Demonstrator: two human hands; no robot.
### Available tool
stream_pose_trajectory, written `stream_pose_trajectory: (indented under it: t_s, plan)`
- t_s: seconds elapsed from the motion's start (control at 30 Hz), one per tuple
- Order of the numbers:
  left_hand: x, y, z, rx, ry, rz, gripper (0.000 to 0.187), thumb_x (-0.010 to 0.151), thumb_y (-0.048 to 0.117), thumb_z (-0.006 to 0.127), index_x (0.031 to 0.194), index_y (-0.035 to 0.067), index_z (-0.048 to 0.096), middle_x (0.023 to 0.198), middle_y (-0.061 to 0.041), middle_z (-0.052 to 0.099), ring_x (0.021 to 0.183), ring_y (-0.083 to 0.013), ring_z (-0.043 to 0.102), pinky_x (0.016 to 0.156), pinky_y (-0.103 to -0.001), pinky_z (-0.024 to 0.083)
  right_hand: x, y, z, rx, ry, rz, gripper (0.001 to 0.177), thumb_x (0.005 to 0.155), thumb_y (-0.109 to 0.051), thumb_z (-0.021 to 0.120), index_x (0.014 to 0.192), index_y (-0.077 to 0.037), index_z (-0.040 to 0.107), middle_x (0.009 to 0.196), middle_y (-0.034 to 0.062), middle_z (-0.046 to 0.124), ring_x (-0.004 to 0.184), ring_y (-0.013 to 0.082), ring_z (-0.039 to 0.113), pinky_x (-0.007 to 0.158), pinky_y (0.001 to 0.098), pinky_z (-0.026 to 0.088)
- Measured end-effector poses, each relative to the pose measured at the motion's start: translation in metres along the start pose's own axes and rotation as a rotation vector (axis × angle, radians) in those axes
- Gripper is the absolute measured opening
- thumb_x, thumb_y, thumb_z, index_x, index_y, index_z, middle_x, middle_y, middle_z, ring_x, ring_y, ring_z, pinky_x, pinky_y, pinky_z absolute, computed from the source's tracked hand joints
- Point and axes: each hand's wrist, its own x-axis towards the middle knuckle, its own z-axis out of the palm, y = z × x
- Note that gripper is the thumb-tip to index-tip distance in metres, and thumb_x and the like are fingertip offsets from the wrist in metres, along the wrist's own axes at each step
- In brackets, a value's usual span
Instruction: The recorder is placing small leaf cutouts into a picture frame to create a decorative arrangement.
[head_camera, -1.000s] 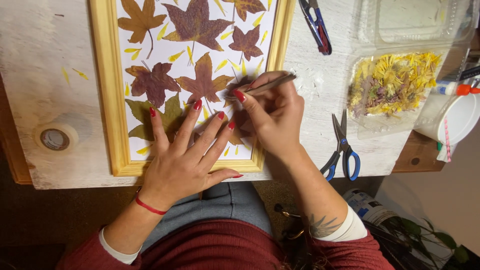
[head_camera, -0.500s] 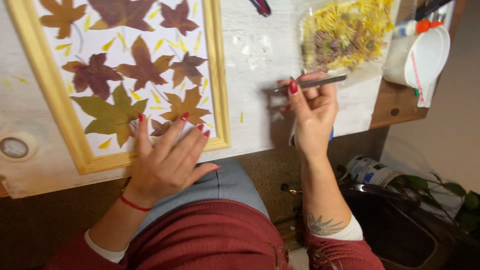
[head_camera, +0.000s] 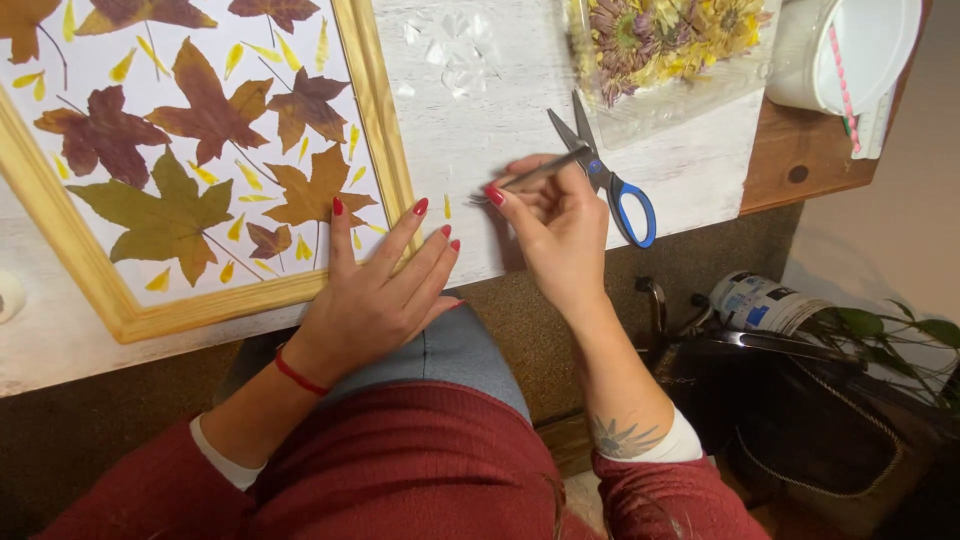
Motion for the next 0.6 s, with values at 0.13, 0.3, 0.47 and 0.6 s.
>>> stream_pose_trajectory:
  t_s: [0.13,0.3,0.47,0.6]
  plan:
    - [0.002,-0.001,0.0,0.014,0.01,-0.011,0.058,0.096,0.055,0.069,0.131,0.01,0.069,0.139,-0.006,0.061,0.145,-0.0274,0.045,0.108,-0.083,0.025,0.008,-0.015,0.008,-0.182,-0.06,-0.01,0.026,0.093,0.005,0.075,0.116,0.001,0.063,0.1,0.0074,0.074,0.091,0.0097,0.073,0.08,0.022,0.06]
    - [0.002,-0.001,-0.001,0.006,-0.008,-0.041,0.06,0.096,0.056,0.068,0.133,0.008,0.068,0.141,-0.007,0.061,0.144,-0.0262,0.046,0.107,-0.082,0.027,0.012,-0.013,0.015,-0.221,-0.121,0.019,0.027,0.093,0.007,0.074,0.116,0.002,0.063,0.097,0.0054,0.073,0.09,0.0092,0.073,0.081,0.0222,0.06]
    - [0.001,-0.001,0.0,-0.019,-0.029,-0.061,0.064,0.093,0.057,0.067,0.133,0.008,0.067,0.14,-0.007,0.06,0.14,-0.0251,0.047,0.105,-0.081,0.03,0.016,-0.017,0.018,-0.256,-0.149,-0.033,0.025,0.093,0.007,0.074,0.115,0.002,0.064,0.097,0.0054,0.074,0.09,0.0092,0.073,0.083,0.0231,0.061]
    - [0.0,-0.001,0.001,-0.004,-0.017,-0.063,0.063,0.093,0.057,0.067,0.132,0.008,0.067,0.14,-0.006,0.06,0.14,-0.0247,0.047,0.105,-0.081,0.029,0.018,-0.016,0.019,-0.302,-0.16,-0.057,0.024,0.092,0.007,0.075,0.113,0.003,0.064,0.099,0.006,0.075,0.091,0.0096,0.074,0.084,0.0235,0.061]
